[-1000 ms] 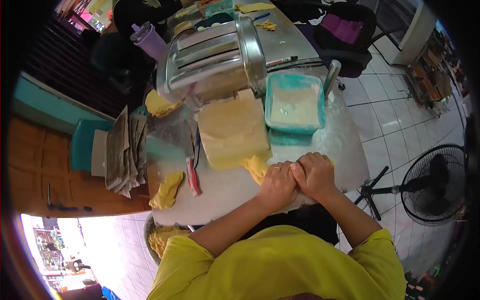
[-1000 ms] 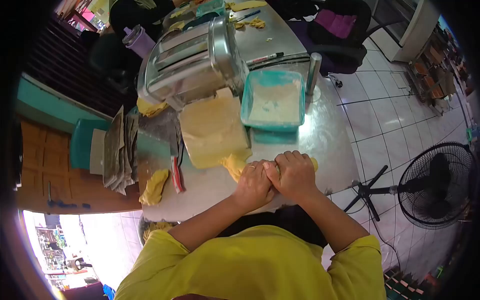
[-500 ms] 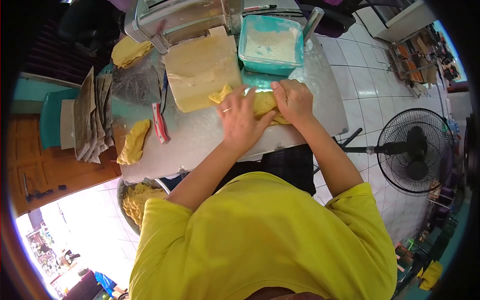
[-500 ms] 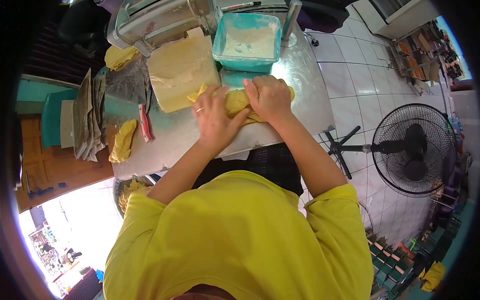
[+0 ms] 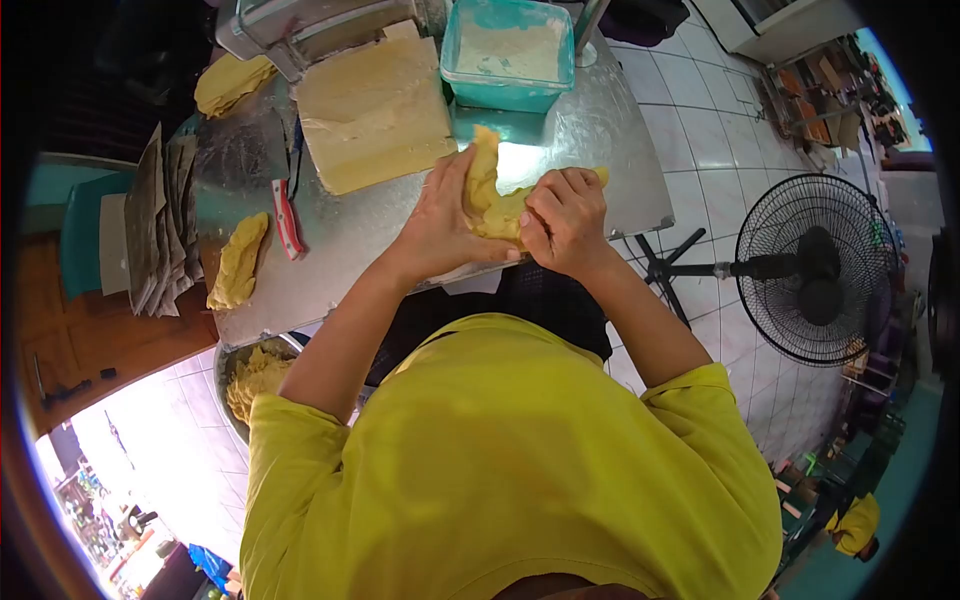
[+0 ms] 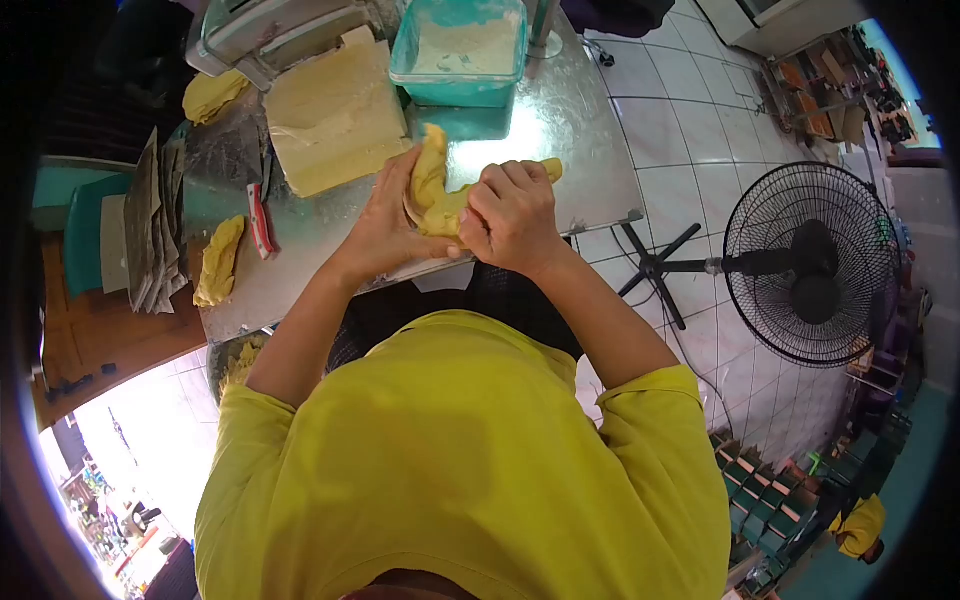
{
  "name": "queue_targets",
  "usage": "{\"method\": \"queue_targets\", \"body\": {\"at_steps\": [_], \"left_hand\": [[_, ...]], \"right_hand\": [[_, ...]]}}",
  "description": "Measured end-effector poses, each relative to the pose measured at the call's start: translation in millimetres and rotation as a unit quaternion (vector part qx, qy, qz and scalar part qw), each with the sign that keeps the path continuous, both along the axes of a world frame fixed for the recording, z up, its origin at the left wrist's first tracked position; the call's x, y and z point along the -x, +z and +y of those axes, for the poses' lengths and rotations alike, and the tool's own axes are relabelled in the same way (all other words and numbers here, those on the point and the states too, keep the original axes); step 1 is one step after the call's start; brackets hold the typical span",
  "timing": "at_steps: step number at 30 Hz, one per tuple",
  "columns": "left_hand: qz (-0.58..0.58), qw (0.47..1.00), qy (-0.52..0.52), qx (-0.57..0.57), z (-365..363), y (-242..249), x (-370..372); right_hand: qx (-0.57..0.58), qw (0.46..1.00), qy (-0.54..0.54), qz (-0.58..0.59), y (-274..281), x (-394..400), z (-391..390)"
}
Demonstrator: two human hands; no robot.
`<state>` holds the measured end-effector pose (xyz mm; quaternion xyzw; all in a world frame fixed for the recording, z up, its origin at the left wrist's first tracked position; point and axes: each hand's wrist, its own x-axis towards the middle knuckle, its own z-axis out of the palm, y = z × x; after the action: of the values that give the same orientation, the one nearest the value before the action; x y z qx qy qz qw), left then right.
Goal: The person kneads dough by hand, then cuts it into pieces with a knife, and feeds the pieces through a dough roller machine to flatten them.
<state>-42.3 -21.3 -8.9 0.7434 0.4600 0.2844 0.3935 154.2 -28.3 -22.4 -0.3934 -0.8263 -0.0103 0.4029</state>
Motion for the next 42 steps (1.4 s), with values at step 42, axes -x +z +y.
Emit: {"method": "queue_targets", "body": {"at_steps": [42], "left_hand": [[0.16,0.962,-0.006,-0.223,-1.0,-15.7,-4.7]], "right_hand": [[0.098,0.989,-0.106,0.016,-19.1,30.6,-5.5]]}}
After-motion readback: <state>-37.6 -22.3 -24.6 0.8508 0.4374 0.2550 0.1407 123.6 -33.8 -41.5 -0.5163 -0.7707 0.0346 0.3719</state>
